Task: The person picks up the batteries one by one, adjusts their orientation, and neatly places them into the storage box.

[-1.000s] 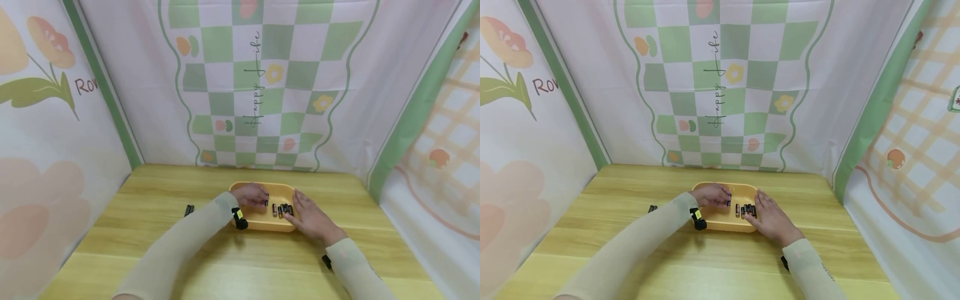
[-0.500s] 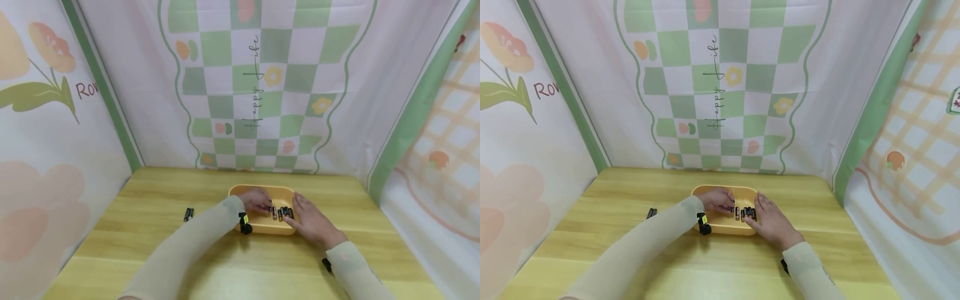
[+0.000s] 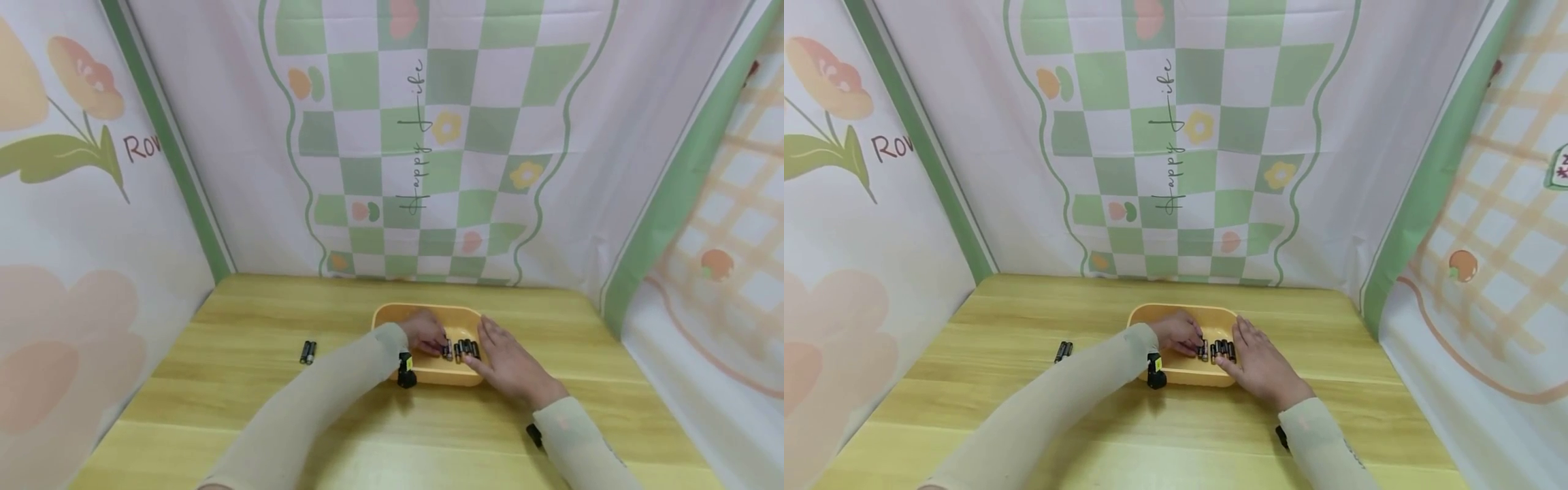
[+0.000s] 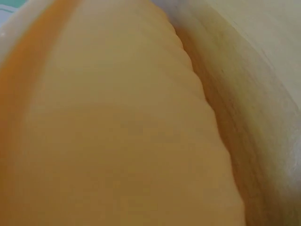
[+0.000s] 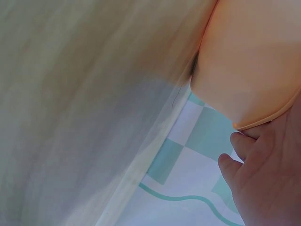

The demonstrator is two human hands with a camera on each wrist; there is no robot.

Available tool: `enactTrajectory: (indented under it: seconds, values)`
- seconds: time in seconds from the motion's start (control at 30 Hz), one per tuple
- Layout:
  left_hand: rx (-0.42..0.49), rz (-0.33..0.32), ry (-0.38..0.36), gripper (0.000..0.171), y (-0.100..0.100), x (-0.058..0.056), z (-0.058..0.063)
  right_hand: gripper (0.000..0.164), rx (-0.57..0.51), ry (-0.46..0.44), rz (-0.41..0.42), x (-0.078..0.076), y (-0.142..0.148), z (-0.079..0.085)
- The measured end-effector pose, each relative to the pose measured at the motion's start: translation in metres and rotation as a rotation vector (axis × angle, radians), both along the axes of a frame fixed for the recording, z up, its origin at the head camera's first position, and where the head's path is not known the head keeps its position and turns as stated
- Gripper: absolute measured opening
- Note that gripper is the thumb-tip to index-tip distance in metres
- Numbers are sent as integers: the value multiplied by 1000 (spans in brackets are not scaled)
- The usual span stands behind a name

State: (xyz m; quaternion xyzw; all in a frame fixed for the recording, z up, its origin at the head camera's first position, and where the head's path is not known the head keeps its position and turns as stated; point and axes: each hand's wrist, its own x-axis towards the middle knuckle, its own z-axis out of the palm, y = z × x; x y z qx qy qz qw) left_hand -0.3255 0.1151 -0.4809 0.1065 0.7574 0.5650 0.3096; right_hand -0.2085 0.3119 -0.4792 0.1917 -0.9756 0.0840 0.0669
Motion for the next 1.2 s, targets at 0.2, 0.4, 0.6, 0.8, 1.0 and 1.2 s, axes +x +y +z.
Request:
enactTrajectory:
  seconds: [0.2, 0.4, 0.6, 0.8, 1.0, 1.2]
  values:
    - [-26, -11, 27, 7, 4, 1, 4, 86, 3, -5, -3, -1, 1, 3]
    - [-72, -4, 68, 5, 5, 8, 11, 88, 4, -13, -6, -1, 1, 3]
    - [-136, -31, 142, 5, 2, 16, 12, 87, 9, -14, -4, -2, 1, 1]
    - [-173, -4, 153, 5, 6, 17, 9, 88, 13, -12, -5, -1, 1, 0]
    - [-227, 23, 153, 12, 12, 15, 7, 87, 4, -14, -6, 1, 1, 0]
    - [-257, 21, 168, 14, 16, 11, 2, 87, 4, -14, -6, 0, 1, 1]
